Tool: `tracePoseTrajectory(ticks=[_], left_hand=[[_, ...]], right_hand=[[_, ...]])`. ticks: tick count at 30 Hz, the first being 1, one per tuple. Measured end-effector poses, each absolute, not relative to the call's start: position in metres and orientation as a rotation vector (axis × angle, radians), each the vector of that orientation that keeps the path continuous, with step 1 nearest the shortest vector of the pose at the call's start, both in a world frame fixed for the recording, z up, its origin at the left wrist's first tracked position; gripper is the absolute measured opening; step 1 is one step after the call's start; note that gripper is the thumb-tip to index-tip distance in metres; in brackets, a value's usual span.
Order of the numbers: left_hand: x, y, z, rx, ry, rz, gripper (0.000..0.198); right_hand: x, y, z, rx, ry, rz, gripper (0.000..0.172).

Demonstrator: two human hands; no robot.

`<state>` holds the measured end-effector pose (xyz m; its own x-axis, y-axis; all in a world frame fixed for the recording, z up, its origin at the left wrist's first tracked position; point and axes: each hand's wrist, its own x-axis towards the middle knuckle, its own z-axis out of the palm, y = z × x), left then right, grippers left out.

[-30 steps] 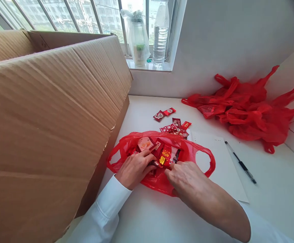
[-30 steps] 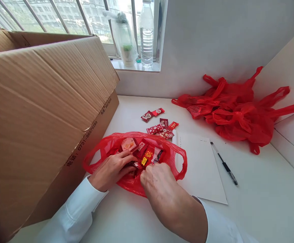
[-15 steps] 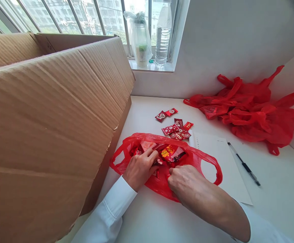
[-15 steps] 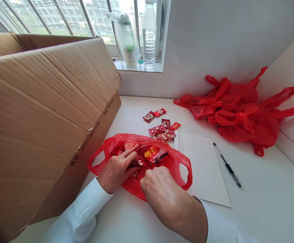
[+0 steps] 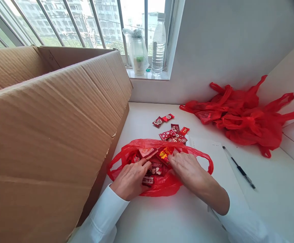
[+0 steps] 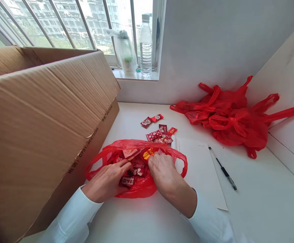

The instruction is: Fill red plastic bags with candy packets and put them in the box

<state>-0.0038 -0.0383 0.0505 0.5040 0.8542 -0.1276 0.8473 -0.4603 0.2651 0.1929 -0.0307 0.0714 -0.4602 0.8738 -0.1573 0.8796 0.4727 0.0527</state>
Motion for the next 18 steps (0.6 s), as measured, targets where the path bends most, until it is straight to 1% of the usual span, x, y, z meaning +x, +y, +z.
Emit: tracePoseTrajectory(ticks=[4, 8, 11, 13, 18], left_hand=[[-0.007, -0.039, 0.049, 2.447, 1.4, 0.067, 0.022], [-0.012, -0.036, 0.05, 2.452, 1.34, 0.095, 0.017], [-0.014, -0.034, 0.052, 2.443, 1.323, 0.223, 0.022], [-0.014, -0.032, 0.052, 2.455, 1.407, 0.305, 0.022], [0.0, -0.032, 0.041, 2.446, 1.569, 0.576, 0.024]], right_hand=[[0.196, -0.028, 0.058, 1.55, 2.607, -0.061, 0.016], [0.194, -0.028, 0.069, 1.51, 2.585, -0.144, 0.019], [0.192, -0.028, 0.085, 1.469, 2.489, -0.232, 0.017], [0.192, -0.028, 0.094, 1.47, 2.434, -0.275, 0.016], [0.191, -0.029, 0.104, 1.512, 2.408, -0.319, 0.019]])
